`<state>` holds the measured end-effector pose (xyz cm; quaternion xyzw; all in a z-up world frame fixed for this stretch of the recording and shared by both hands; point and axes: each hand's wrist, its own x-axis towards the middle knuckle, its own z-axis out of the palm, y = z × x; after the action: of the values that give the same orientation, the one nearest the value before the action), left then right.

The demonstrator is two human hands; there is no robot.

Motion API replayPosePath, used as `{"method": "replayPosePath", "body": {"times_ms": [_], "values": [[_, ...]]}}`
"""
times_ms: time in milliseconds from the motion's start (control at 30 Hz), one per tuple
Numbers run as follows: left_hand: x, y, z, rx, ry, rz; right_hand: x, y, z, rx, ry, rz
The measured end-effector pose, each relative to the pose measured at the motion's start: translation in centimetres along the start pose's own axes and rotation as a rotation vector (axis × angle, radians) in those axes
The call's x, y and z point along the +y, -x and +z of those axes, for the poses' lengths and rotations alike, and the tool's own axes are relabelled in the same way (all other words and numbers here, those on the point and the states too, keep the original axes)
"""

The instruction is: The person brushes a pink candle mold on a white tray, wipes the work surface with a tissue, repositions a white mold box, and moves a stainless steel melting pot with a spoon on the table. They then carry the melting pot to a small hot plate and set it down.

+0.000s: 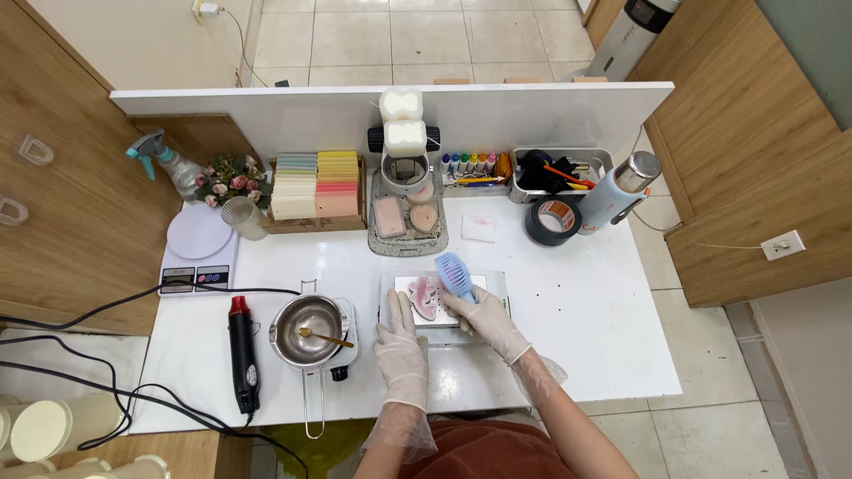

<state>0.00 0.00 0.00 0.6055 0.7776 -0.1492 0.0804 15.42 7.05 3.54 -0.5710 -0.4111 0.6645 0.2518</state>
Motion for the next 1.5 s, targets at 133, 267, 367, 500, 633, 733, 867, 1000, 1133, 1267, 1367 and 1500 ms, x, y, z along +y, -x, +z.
{"method": "replayPosePath", "body": {"times_ms": [133,267,367,500,633,733,867,1000,1133,1267,1367,1500], "values": [[0.0,0.2,-0.5,-0.013,0.008,-0.003,-1.5,1.3,0.6,0.021,0.084,-0.012],[-0.2,0.5,-1.2,0.008,0.021,0.011,-0.6,0.4,0.2,0.015,0.152,-0.011],[-0.2,0.6,-0.9,0.023,0.051,0.010,-0.9,1.0,0.4,0.030,0.107,-0.028],[-0.1,0.6,-0.5,0.057,0.074,-0.004,-0.9,1.3,0.7,0.019,0.162,-0.055],[-0.1,0.5,0.4,0.103,0.079,-0.002,-0.9,1.1,0.6,0.008,0.013,-0.012],[-0.1,0.7,0.3,0.115,0.070,-0.005,-2.3,2.3,1.0,0.041,0.231,-0.002],[-0.1,0.8,0.1,0.103,0.070,-0.006,-1.4,1.7,0.7,0.008,0.082,-0.032],[-0.1,0.8,0.1,0.101,0.066,-0.014,-1.0,1.4,0.6,0.004,0.101,-0.029],[-0.6,1.5,-1.6,0.133,0.089,-0.003,-1.4,1.6,0.7,0.007,0.093,-0.034],[-1.8,5.0,-5.5,-0.090,0.563,0.007,-1.9,2.0,0.7,0.011,0.072,-0.027],[-3.2,8.5,-7.4,0.001,0.828,0.042,-2.3,2.3,0.8,0.002,0.058,-0.018],[-5.6,13.6,-16.0,-0.191,1.629,0.004,-1.2,1.5,0.7,-0.006,0.043,-0.034]]}}
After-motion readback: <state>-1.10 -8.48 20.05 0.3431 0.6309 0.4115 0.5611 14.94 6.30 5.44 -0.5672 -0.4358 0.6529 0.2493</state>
